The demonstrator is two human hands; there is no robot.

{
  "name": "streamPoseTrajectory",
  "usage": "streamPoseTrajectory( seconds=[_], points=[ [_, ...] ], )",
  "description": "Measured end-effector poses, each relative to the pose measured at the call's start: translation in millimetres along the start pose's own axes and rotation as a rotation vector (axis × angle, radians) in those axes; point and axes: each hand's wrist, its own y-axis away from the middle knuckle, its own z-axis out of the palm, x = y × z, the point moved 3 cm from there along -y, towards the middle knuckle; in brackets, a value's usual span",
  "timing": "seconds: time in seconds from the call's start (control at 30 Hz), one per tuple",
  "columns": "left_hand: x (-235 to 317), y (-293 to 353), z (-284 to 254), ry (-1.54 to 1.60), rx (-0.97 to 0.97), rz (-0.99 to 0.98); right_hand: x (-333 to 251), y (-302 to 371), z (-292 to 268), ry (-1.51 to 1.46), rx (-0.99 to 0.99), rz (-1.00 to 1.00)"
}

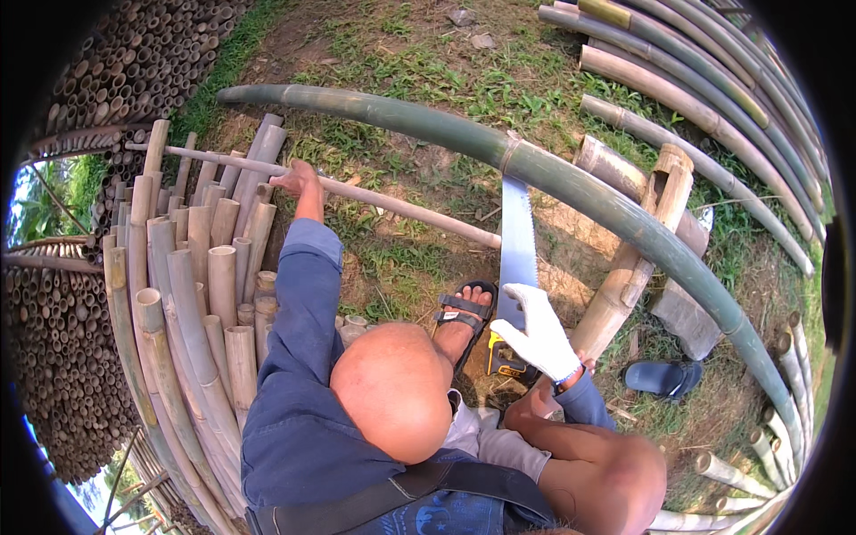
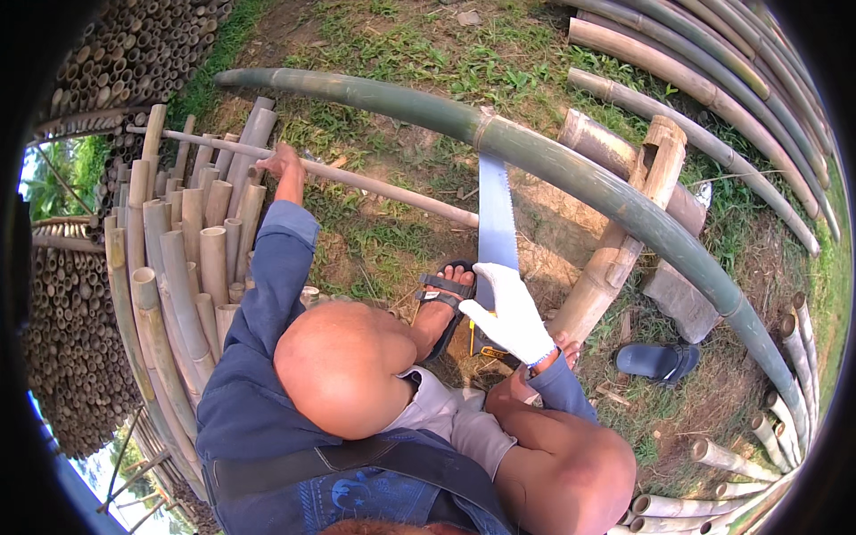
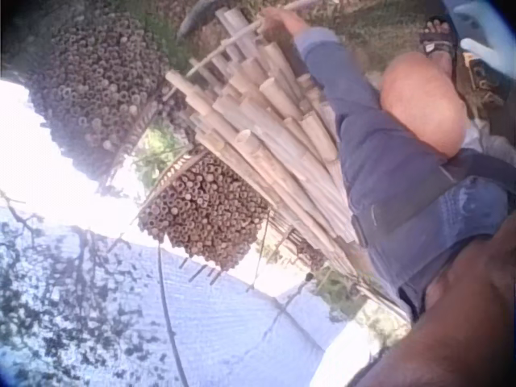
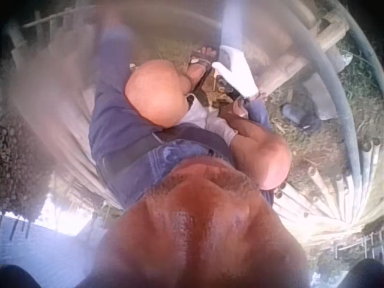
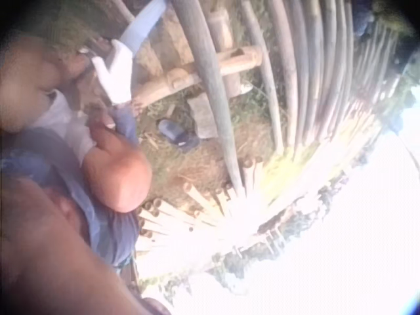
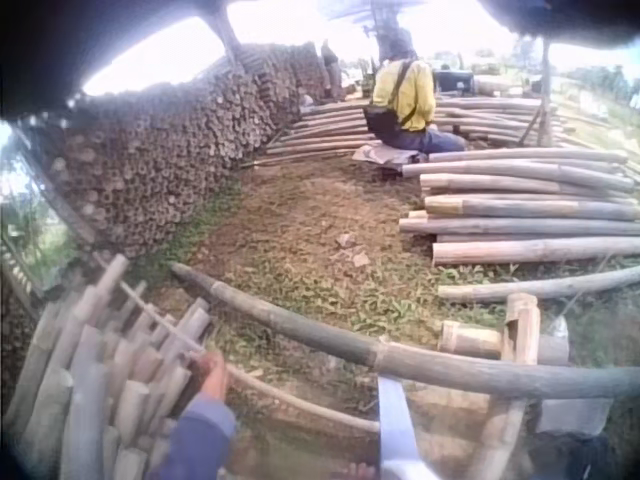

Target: The person uses a hand saw to cut long bamboo poles into shorter sections. They position each pole on a wooden support, saw through it, and then move the cut pieces aside. The process is repeated for multiple poles.

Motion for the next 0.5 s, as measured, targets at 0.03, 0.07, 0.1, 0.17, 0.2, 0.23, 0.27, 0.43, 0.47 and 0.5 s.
streamPoseTrajectory(
  seconds=[0.03, 0.07, 0.1, 0.17, 0.2, 0.23, 0.27, 0.43, 0.47, 0.5],
  points=[
    [-2.7, -17.8, -7.6, -0.018, 0.035, -0.015, -6.3, -7.3, 4.0, 0.042, 0.022, -0.067],
    [-8.2, -33.7, -15.4, 0.006, 0.094, -0.007, -18.1, -12.5, 6.7, 0.181, 0.074, -0.19],
    [-4.9, -9.6, -1.1, 0.011, 0.043, 0.023, -23.8, -17.6, -0.1, 0.288, 0.166, -0.218],
    [-12.1, -26.2, -11.3, -0.013, 0.095, 0.166, -47.5, -31.2, 1.0, 0.297, 0.13, -0.321],
    [-11.8, -37.7, -19.2, -0.031, 0.135, 0.172, -51.4, -36.4, 6.4, 0.295, 0.089, -0.344],
    [-8.5, -35.3, -16.6, -0.047, 0.149, 0.177, -50.5, -39.1, 8.1, 0.311, 0.059, -0.35],
    [-3.8, -34.2, -15.2, -0.063, 0.163, 0.184, -49.6, -41.2, 10.1, 0.326, 0.031, -0.355],
    [9.0, -58.0, -18.3, 0.047, 0.04, 0.135, -48.7, -43.1, 12.3, 0.271, 0.065, -0.377],
    [1.6, -59.9, -17.2, 0.091, 0.029, 0.128, -50.2, -40.6, 12.0, 0.266, 0.075, -0.381],
    [-3.8, -63.2, -17.2, 0.052, 0.024, 0.139, -52.8, -40.5, 11.5, 0.296, 0.099, -0.384]
  ],
)
